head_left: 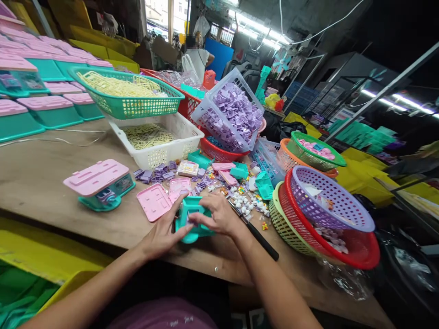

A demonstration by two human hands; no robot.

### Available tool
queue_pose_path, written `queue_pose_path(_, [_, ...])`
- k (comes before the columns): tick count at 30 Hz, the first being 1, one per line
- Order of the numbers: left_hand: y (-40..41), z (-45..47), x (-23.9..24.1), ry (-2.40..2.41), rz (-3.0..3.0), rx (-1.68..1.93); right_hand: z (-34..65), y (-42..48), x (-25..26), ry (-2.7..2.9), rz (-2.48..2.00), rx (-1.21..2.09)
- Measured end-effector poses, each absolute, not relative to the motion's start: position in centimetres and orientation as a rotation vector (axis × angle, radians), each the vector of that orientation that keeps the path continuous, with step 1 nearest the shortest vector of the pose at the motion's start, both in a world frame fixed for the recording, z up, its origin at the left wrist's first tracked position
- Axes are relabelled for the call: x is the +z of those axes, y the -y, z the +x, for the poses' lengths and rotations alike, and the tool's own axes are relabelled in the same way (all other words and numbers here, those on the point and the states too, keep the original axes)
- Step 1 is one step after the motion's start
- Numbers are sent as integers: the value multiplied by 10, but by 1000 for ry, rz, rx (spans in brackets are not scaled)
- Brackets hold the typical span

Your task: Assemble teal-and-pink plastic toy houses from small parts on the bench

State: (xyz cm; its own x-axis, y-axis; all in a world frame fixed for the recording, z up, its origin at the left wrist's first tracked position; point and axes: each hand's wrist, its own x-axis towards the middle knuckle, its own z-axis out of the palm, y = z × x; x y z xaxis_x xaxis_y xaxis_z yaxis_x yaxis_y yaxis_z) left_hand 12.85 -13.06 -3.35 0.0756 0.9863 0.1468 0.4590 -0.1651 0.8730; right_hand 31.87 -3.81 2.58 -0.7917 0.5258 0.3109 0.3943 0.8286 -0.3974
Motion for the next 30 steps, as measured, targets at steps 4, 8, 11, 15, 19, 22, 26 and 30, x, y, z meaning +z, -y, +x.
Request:
queue_pose_path(4, [143,131,-47,-1339,2092,1009,341,69,5,2589,-656,172])
queue_pose_path(8, [141,144,-49,-1247,2235,983,360,79,-9,2544,-634,170])
queue_pose_path(11, [133,155,-43,-1217,2214,981,366,76,-4,2487,-713,298])
queue_pose_path(15, [116,158,-33,-1237,2068,996,370,67,10,2471,-749,406])
queue_pose_path(19, [77,159,-22,-1295,1882,997,373,37,10,2282,-730,551])
queue_pose_path(22, [30,165,-22,-1359,2077,1034,374,-1,-2,2167,-892,590])
queue_pose_path(26, [-21,173,-35,-1506,2478,747,377,-34,-23,2275,-1267,398])
queue_pose_path(30, [-28,177,-44,-1505,2633,392,384,-30,-35,2465,-1222,387])
